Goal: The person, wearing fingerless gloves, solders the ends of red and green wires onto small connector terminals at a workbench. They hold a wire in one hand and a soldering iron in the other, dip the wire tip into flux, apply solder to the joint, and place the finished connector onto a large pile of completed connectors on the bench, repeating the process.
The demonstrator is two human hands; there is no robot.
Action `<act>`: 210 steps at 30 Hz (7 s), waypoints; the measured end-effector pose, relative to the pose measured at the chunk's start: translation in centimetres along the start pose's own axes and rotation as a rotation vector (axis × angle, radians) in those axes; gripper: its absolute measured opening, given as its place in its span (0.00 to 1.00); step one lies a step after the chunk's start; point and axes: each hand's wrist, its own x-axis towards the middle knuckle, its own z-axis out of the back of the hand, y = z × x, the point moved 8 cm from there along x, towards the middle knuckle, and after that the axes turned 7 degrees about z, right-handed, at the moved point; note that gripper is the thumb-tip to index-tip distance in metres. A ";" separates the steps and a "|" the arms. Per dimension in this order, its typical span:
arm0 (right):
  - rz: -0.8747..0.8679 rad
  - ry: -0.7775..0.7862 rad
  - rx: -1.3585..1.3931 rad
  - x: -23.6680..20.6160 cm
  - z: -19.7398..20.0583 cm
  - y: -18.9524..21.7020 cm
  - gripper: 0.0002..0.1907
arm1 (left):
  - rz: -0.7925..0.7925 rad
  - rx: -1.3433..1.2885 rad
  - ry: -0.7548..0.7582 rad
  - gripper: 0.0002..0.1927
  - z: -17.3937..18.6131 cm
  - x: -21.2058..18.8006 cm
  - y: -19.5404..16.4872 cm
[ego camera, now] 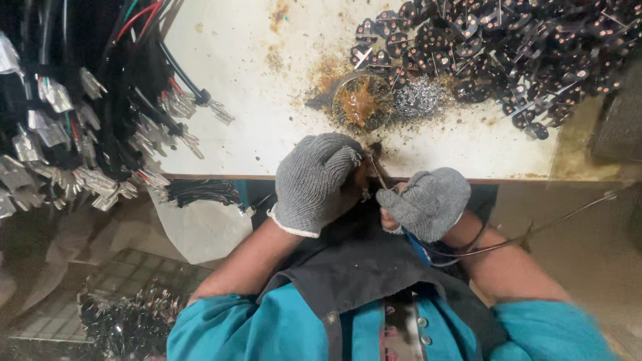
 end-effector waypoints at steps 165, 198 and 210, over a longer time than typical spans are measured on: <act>1.127 -0.620 -1.521 -6.8 -17.4 17.6 0.09 | -0.008 0.006 0.040 0.10 0.1 0.4 0.1; 1.230 -0.533 -1.262 -7.5 -18.1 18.5 0.17 | -0.002 -0.044 -0.061 0.12 0.5 -0.9 1.1; 1.045 -0.495 -1.188 -6.0 -15.5 17.8 0.16 | 0.115 -0.138 0.171 0.26 2.5 -2.0 1.6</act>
